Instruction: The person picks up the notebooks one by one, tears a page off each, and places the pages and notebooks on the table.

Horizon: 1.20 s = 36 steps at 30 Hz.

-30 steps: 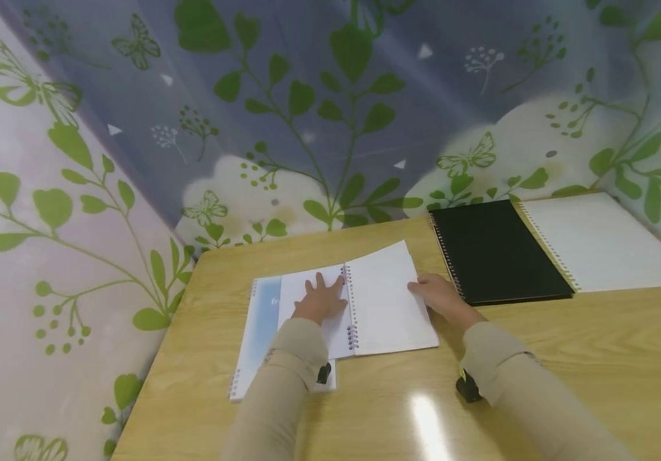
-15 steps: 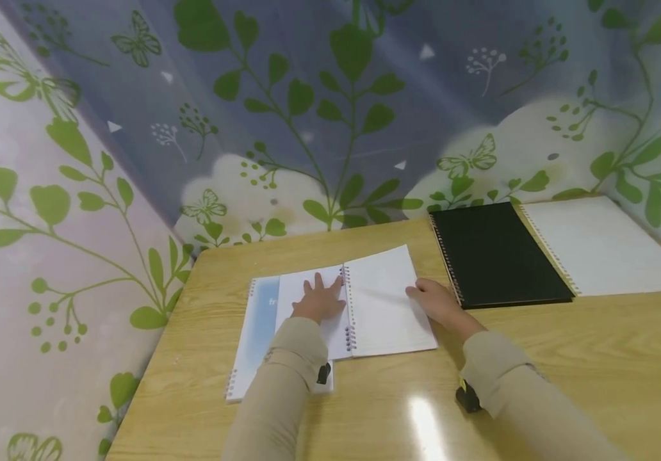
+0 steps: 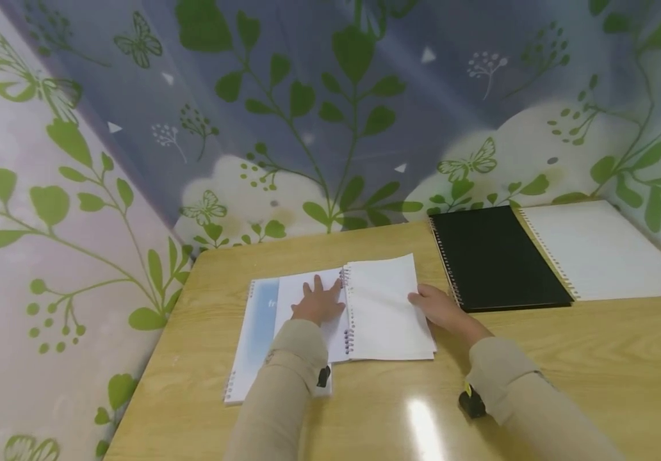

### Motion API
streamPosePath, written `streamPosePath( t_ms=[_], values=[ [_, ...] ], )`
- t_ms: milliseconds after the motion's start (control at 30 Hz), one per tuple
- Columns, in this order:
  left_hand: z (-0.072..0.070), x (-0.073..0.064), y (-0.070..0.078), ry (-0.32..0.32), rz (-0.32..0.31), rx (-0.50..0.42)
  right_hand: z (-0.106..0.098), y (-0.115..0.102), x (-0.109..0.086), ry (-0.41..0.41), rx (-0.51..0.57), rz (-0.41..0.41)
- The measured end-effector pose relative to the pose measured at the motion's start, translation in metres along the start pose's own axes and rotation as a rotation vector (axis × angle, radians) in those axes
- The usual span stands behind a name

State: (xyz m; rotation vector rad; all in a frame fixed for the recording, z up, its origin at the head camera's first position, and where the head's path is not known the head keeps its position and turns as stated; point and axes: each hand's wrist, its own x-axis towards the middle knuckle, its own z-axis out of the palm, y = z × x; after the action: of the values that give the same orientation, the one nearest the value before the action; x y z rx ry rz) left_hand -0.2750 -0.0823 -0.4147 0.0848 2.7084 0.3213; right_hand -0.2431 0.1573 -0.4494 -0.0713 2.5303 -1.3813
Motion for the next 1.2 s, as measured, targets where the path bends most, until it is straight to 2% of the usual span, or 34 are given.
streamPosePath(
  t_ms=[67, 300, 433, 533, 667, 800, 1033, 1200],
  values=[
    [0.001, -0.001, -0.001, -0.003, -0.009, 0.002, 0.002, 0.001, -0.002, 0.001, 0.015, -0.017],
    [0.001, 0.001, -0.002, 0.005, 0.008, 0.01, 0.006, -0.003, 0.0, 0.056, -0.004, 0.032],
    [-0.003, -0.001, 0.0, 0.026, 0.017, 0.009, 0.006, -0.005, -0.001, 0.072, -0.008, -0.01],
    [-0.006, -0.004, 0.002, 0.018, 0.021, -0.007, 0.007, -0.004, -0.006, 0.093, -0.079, -0.065],
    [-0.005, -0.006, 0.001, 0.004, 0.015, -0.011, 0.012, -0.005, -0.017, 0.208, -0.214, -0.106],
    [-0.003, -0.004, 0.001, 0.011, 0.008, 0.004, 0.018, -0.01, -0.025, 0.288, -0.285, -0.07],
    [0.0, 0.001, -0.003, 0.007, -0.005, -0.008, 0.021, -0.016, -0.021, 0.312, -0.322, 0.051],
    [0.002, 0.005, -0.004, 0.004, -0.01, -0.005, 0.018, -0.014, -0.019, 0.3, -0.375, 0.075]
  ],
)
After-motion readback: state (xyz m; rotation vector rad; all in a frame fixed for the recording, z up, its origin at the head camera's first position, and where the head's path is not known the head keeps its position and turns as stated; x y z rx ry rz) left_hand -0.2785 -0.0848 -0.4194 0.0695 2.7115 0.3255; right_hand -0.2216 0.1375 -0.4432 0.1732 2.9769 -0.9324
